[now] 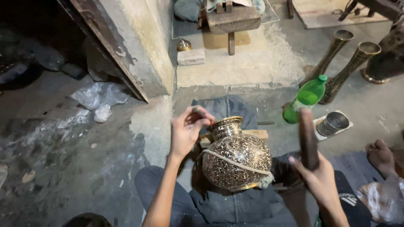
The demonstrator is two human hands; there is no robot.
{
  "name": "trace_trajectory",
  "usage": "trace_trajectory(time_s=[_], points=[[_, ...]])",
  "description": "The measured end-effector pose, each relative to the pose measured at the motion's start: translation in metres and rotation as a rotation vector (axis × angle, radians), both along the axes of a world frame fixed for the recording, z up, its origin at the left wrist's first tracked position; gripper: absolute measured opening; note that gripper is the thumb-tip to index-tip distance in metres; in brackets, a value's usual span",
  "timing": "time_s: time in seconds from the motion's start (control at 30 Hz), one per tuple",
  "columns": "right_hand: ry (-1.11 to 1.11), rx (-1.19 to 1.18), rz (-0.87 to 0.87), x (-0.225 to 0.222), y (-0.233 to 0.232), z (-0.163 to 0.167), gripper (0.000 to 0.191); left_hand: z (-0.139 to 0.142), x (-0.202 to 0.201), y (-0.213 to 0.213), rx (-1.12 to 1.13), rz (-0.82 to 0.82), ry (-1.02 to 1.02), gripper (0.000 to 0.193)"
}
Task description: The person sits on the floor and repeatedly hammers a small metal punch against the neck of an ornate brass vase. They rotate the vase occasionally to access different areas of the neck while continuing to strike the punch with a wooden mallet.
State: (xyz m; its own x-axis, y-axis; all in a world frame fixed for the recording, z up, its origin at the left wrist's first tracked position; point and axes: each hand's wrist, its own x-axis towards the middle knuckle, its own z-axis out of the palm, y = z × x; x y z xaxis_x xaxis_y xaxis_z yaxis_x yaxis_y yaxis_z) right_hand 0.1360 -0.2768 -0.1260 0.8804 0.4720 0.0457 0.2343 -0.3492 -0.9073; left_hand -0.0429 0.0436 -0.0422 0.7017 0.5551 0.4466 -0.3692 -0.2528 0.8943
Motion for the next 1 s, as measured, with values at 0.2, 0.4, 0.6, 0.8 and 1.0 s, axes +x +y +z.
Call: trace_trajectory(time_s=[0.2, 0.4, 0.6, 0.8, 1.0], points=[[0.167, 0.18, -0.073, 0.0, -0.032, -0.029, 0.033, -0.008, -0.041, -0.007, -0.039, 0.086, -0.009, 0.011], [0.261, 0.274, 0.007, 0.012, -0.014, 0.012, 0.04, -0.008, -0.08, -0.025, -0.06, 0.127, -0.03, 0.008], [0.105, 0.269, -0.093, -0.004, -0.012, 0.022, 0.038, -0.013, -0.119, -0.031, -0.191, 0.25, -0.017, 0.017], [0.032, 0.236, -0.14, -0.017, -0.019, 0.012, 0.039, -0.04, -0.146, -0.04, -0.177, 0.349, 0.005, 0.018], [-0.155, 0.046, -0.163, -0.026, -0.013, 0.007, 0.037, -0.068, -0.147, -0.049, -0.322, 0.32, 0.042, 0.022]])
